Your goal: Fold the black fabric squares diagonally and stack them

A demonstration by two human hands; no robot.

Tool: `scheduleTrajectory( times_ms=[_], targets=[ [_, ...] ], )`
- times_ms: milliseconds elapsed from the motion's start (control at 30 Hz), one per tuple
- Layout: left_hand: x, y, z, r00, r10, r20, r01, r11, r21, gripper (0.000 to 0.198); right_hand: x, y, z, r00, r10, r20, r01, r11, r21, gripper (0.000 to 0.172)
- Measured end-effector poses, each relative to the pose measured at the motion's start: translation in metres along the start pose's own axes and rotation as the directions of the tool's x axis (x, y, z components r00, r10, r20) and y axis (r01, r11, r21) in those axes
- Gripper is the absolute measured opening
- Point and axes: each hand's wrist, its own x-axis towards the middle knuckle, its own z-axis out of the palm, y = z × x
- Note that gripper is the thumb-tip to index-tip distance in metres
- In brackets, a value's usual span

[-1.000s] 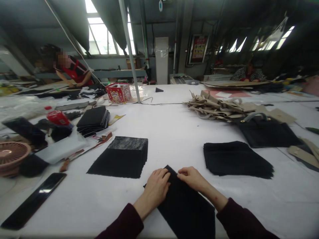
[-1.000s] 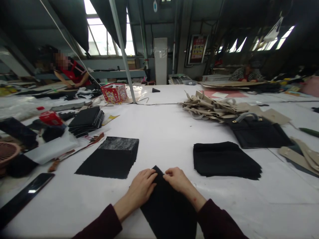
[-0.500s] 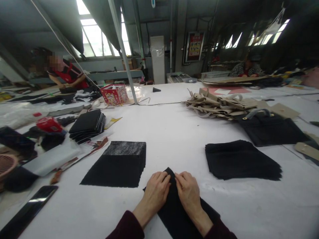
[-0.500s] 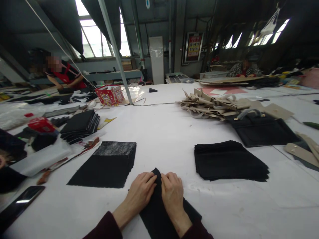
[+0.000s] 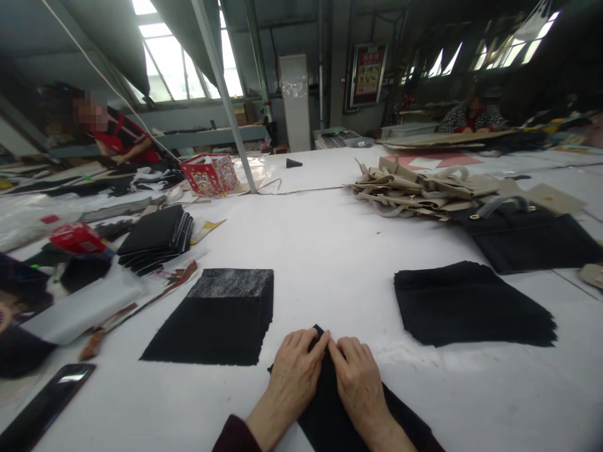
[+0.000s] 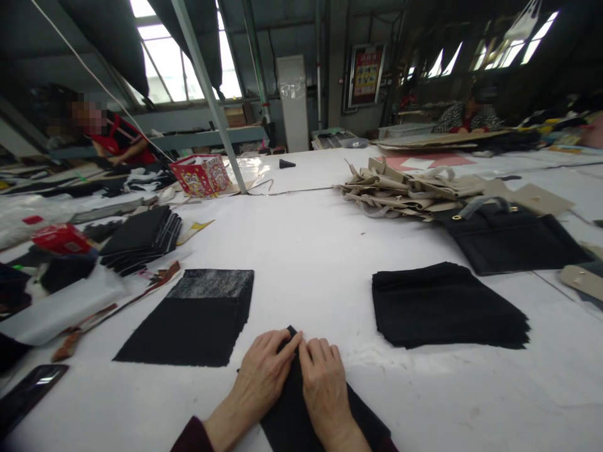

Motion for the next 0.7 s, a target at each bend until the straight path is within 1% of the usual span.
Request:
scheduleTrajectory(
  times_ms=[167,567,700],
  targets=[
    [-0.0005,-0.0007,0.0022,0.999,-0.02,-0.026,0.02,1.0,-0.007,0.048,-0.0008,0.0014,0.0024,0.999,-0.031,-0.04,0.031,0.999,-0.012,0.034],
    [-0.0023,-0.0028,0.008,0.997,-0.067,-0.027,0.065,0.997,-0.04,0.047,-0.0005,0.0012,0.0029,0.999,-0.05,-0.015,0.05,0.999,-0.012,0.032],
    [-0.0031,-0.0027,0.0072,0.997,-0.078,-0.018,0.078,0.997,-0.029,0.045,0.0,0.001,0.0028,0.998,-0.056,-0.021,0.055,0.998,-0.021,0.031]
  ],
)
